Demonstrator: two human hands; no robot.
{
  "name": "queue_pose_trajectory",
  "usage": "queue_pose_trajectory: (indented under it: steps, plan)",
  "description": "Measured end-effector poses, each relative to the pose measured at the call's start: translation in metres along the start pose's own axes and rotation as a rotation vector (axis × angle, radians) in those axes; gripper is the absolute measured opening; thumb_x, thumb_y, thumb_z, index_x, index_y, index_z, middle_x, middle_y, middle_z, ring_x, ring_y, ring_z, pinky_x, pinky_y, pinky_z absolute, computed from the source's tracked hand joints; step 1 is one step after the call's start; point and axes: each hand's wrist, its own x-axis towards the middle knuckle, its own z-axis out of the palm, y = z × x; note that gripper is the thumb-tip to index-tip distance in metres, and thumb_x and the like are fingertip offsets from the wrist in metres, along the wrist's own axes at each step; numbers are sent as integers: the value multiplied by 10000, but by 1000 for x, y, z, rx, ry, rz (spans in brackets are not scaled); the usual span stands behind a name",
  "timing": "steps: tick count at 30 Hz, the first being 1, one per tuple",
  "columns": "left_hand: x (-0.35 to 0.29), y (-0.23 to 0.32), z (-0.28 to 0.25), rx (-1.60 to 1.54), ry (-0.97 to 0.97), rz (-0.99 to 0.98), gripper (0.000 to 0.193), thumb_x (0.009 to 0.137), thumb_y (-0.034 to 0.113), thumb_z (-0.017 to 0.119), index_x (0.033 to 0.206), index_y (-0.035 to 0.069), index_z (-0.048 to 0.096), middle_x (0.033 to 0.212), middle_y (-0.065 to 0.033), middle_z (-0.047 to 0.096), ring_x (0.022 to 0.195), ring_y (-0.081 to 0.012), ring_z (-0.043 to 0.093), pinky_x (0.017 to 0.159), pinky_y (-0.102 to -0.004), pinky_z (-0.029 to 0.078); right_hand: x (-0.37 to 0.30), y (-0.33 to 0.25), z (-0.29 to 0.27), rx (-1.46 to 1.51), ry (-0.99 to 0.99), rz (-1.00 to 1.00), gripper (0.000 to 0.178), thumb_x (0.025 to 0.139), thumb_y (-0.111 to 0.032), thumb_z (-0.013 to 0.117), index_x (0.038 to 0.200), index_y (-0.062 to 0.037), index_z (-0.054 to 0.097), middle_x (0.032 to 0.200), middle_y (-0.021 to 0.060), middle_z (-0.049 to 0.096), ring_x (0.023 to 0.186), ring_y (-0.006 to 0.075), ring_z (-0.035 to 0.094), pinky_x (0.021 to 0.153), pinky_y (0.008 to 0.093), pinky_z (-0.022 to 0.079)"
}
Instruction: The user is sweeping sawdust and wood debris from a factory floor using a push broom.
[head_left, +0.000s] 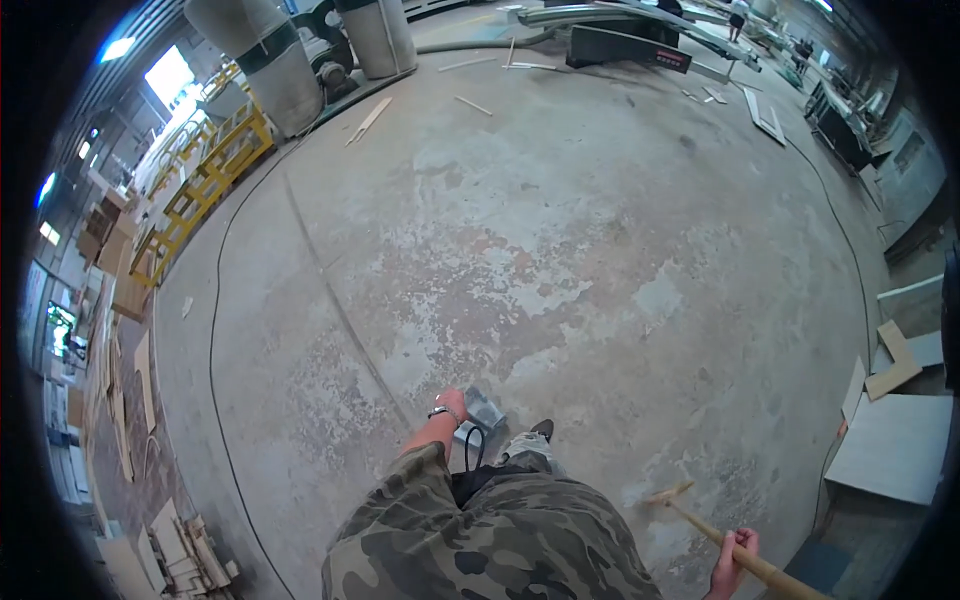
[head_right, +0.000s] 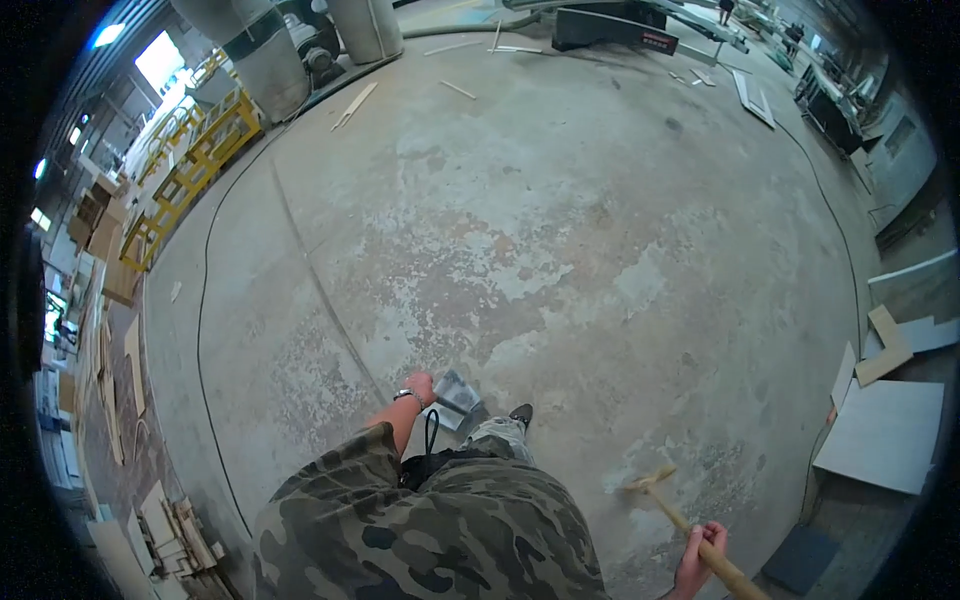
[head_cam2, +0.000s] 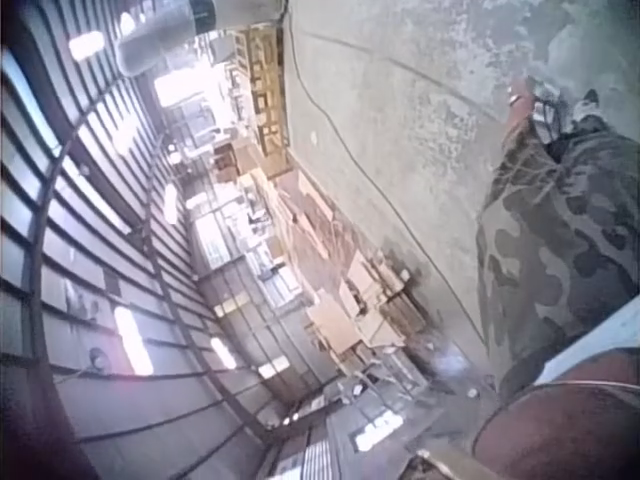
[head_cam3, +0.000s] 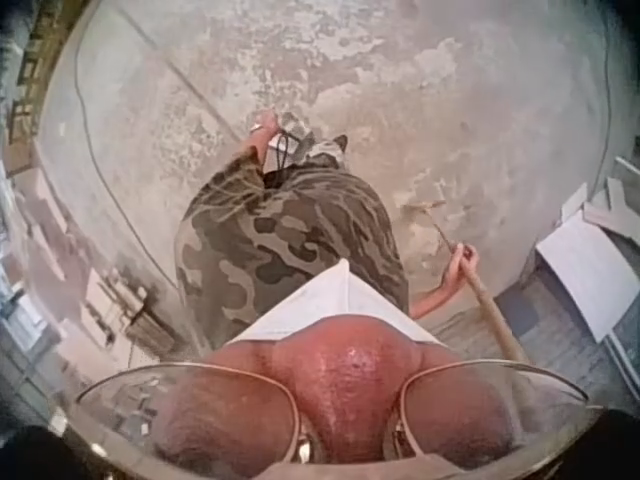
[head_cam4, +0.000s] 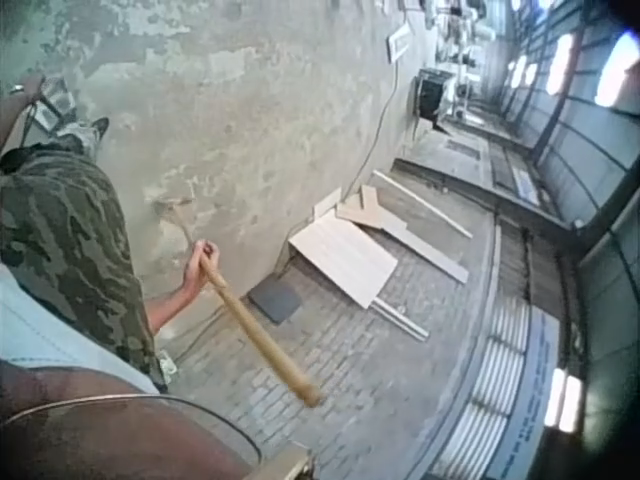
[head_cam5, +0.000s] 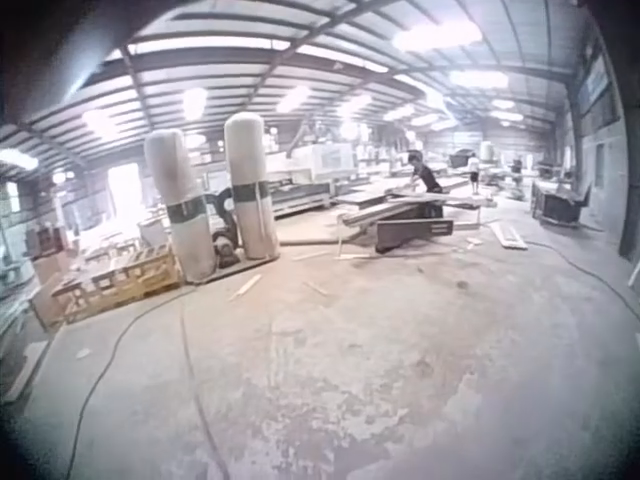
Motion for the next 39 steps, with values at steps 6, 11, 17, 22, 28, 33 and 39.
queue_pose_trajectory:
  steps: [6, 11, 17, 22, 28, 33, 39]
  plan:
    - [-5, 7, 18, -30, 11, -126, 195, 729, 117, 649, 908, 100, 724, 1034, -202, 644, 1018, -354, 610, 871, -418, 500, 77, 3, 5, -51, -99, -253, 275, 910, -213, 622, 1052, 21, 590, 905, 108, 606, 820, 213, 549, 734, 315, 463]
    - [-17, 19, 28, -15, 101, -155, 193, 720, 92, 631, 884, 124, 727, 997, -188, 647, 1021, -334, 598, 861, -410, 494, 134, -14, 22, 203, -121, -115, 163, 908, -169, 591, 931, -11, 557, 890, 49, 538, 813, 128, 518, 709, 246, 436]
    - [-43, 48, 27, -202, 150, -329, 233, 707, 199, 736, 913, 91, 726, 1030, -192, 661, 993, -342, 634, 862, -427, 516, 228, -10, 43, 241, -224, -64, 177, 918, -217, 598, 974, -51, 570, 918, 23, 544, 818, 119, 522, 689, 254, 466]
    - [-48, 45, 44, -176, 275, -376, 188, 736, 110, 647, 896, 45, 721, 973, -197, 655, 952, -335, 639, 840, -429, 517, 275, -32, 60, 284, -354, -112, 204, 925, -253, 595, 988, -63, 556, 915, 22, 528, 837, 116, 533, 660, 261, 482]
    - [-57, 39, 65, -260, 243, -466, 216, 727, 56, 602, 909, 41, 718, 1088, -227, 599, 1001, -375, 604, 867, -425, 502, 305, -63, 92, 267, -406, -131, 208, 907, -242, 619, 975, -57, 556, 901, 29, 534, 794, 127, 554, 641, 256, 507]
    - [-70, 30, 73, -352, 314, -594, 146, 719, 91, 644, 838, 44, 713, 979, -225, 635, 949, -373, 623, 845, -453, 503, 314, -87, 132, 137, -448, -158, 174, 888, -193, 629, 937, -37, 568, 862, 36, 559, 754, 117, 560, 591, 247, 521]
    - [-53, -12, 62, -431, 231, -705, 164, 703, 123, 672, 842, 52, 722, 990, -211, 640, 947, -364, 628, 830, -436, 514, 320, -110, 187, 84, -476, -180, 169, 878, -176, 635, 916, -22, 576, 802, 33, 541, 682, 107, 547, 547, 243, 503]
